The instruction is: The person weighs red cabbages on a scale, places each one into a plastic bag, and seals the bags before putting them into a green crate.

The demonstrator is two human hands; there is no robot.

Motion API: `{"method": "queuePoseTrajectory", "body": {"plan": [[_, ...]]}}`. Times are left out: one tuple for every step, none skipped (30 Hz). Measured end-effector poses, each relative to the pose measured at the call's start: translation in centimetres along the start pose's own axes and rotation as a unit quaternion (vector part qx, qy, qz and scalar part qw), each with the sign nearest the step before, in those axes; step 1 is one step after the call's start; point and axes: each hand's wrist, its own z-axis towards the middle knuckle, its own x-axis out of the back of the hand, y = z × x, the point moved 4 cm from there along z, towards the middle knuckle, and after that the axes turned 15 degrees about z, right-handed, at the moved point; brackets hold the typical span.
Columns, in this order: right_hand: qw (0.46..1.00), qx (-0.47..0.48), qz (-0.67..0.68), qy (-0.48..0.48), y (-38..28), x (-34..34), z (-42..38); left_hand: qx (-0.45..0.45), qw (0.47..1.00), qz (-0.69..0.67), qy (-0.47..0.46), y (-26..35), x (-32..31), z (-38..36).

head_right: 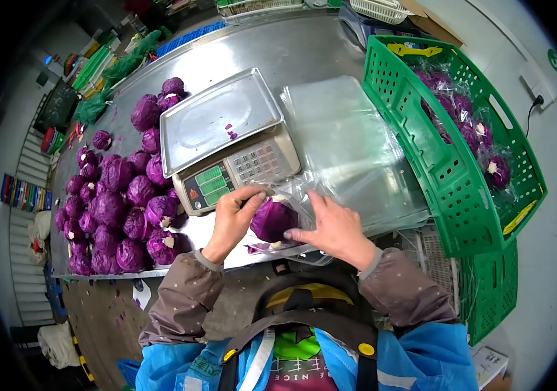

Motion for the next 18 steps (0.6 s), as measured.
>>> {"method": "queuePoseTrajectory", "body": {"plan": [[1.0, 0.002, 0.0, -0.003, 1.3, -0.7, 0.2, 0.002, 1.0, 0.0, 0.003, -0.2, 0.1, -0.2], [0.996, -0.032, -0.049, -0.07, 3.2, -1.5, 0.5, -0.002, 1.0, 0.009, 0.014, -0.4, 0.3, -0.4], [0.984, -0.064, -0.099, -0.135, 4.2, -1.9, 0.7, -0.008, 1.0, 0.017, 0.025, -0.5, 0.7, -0.5], [0.991, -0.034, -0.019, -0.127, 3.5, -1.4, 0.9, 0.012, 0.999, 0.028, 0.044, -0.9, 1.8, -0.2], [0.991, -0.028, -0.021, -0.132, 1.3, -0.1, 1.4, 0.015, 0.99, 0.103, 0.099, -2.2, 3.2, 0.5], [0.98, -0.036, 0.135, -0.14, -2.4, 1.6, 1.7, -0.004, 0.979, 0.162, 0.124, -2.8, 4.7, 1.1], [0.946, -0.046, 0.289, -0.138, -5.4, 3.0, 2.1, -0.025, 0.98, 0.123, 0.151, -2.5, 5.9, 1.4], [0.937, -0.036, 0.333, -0.102, -6.8, 3.9, 2.8, -0.027, 0.977, 0.159, 0.138, -1.0, 6.7, 1.6], [0.957, 0.032, 0.275, -0.083, -7.7, 4.4, 3.8, -0.029, 0.973, 0.193, 0.126, 0.5, 7.3, 1.7], [0.964, 0.032, 0.24, -0.106, -7.2, 3.6, 4.4, -0.028, 0.972, 0.194, 0.13, 1.1, 7.5, 1.7], [0.97, 0.032, 0.203, -0.128, -6.7, 2.8, 4.8, -0.041, 0.973, 0.17, 0.153, 1.6, 7.7, 1.7], [0.97, 0.038, 0.201, -0.128, -6.8, 3.0, 4.6, -0.055, 0.972, 0.145, 0.175, 2.0, 7.9, 1.8], [0.971, 0.036, 0.207, -0.115, -6.7, 3.5, 4.1, -0.055, 0.971, 0.145, 0.182, 2.0, 8.0, 1.7], [0.97, 0.032, 0.214, -0.107, -6.4, 3.8, 3.4, -0.035, 0.977, 0.143, 0.154, 1.6, 7.6, 1.3], [0.97, 0.032, 0.213, -0.116, -5.9, 3.7, 2.8, -0.014, 0.982, 0.142, 0.123, 1.3, 7.2, 0.6], [0.971, 0.018, 0.216, -0.1, -5.0, 3.6, 2.5, 0.003, 0.981, 0.16, 0.109, 1.4, 7.5, -0.2], [0.972, 0.006, 0.22, -0.083, -4.3, 3.6, 2.2, 0.005, 0.98, 0.162, 0.112, 1.2, 7.8, -1.0], [0.97, -0.025, 0.226, -0.084, -3.7, 3.5, 1.7, 0.044, 0.976, 0.191, 0.093, 0.7, 8.0, -2.0]]}}
